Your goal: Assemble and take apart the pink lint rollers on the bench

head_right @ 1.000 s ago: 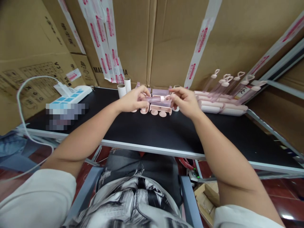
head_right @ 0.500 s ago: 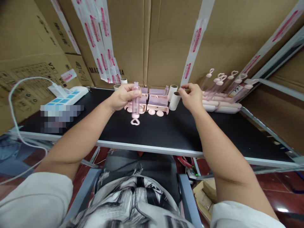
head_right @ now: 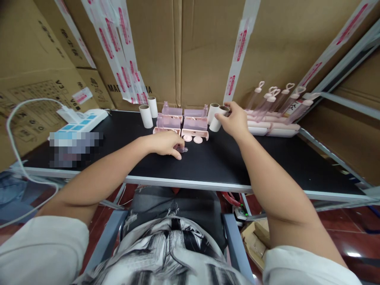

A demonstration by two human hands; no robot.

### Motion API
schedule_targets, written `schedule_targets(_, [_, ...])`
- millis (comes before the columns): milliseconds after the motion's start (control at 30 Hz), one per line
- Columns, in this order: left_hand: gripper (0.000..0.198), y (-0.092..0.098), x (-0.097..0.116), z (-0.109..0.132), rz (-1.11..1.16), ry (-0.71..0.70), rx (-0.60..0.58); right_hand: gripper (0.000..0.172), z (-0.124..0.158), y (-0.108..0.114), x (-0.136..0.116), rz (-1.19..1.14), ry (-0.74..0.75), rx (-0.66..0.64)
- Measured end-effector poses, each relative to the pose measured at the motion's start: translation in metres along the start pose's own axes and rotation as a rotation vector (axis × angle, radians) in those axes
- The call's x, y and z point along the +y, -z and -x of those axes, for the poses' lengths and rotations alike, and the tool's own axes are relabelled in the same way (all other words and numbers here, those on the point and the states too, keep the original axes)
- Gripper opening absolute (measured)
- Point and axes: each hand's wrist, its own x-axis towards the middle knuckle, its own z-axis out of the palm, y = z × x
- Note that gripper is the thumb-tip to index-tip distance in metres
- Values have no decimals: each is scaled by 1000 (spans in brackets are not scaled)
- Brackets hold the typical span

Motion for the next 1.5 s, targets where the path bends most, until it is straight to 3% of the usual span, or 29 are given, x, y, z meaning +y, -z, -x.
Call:
schedule_targets(67, [28,1,0,1,-12,-2,2,52,3,4,-12,-121,39,85])
schedule_targets(133, [31,2,-1,2,-38,-12,0,54,10,4,-26,-311,48,67])
schedule_targets(300, [39,8,-1,3,-17,1,66,64,38,-9,-63,-691,-39,-197])
schedule_targets(367, [47,11,0,3,74,60,179,68,45,-12,-71,-757,-83,-272])
schedule_targets(533, [54,11,0,1,423,145,597,75,47,-9,-74,-839,-137,-344])
schedule_targets(667, [47,7,-1,-5,764,144,651,81,46,-7,-71,-769,-96,-403])
schedule_targets(733, [42,7,-4,-7,758,118,709,86,46,-6,-70,-717,-66,-412])
schedule_targets(833, [40,9,-8,-9,678,112,888,93,44,-5,-66,-654,-30,-405])
schedule_targets(900, [45,11,-10,-8,660,98,976,86,43,-5,-64,-596,-29,-436])
schedule_targets(1000, [49,13,-8,-5,672,65,1044,66,45,-6,-59,-425,-3,-601])
schedule_targets(1133, [46,13,0,-1,703,54,1066,33,53,-12,-56,-222,91,-724])
schedule_targets(1233, [48,13,4,1,686,71,1064,25,57,-12,-59,-174,92,-759])
schedule_targets(1367, [52,11,1,0,675,35,1093,25,56,-8,-66,-35,183,-714])
schedule_targets(1500, [57,7,-10,-7,713,-84,1161,45,57,-5,-72,198,247,-747])
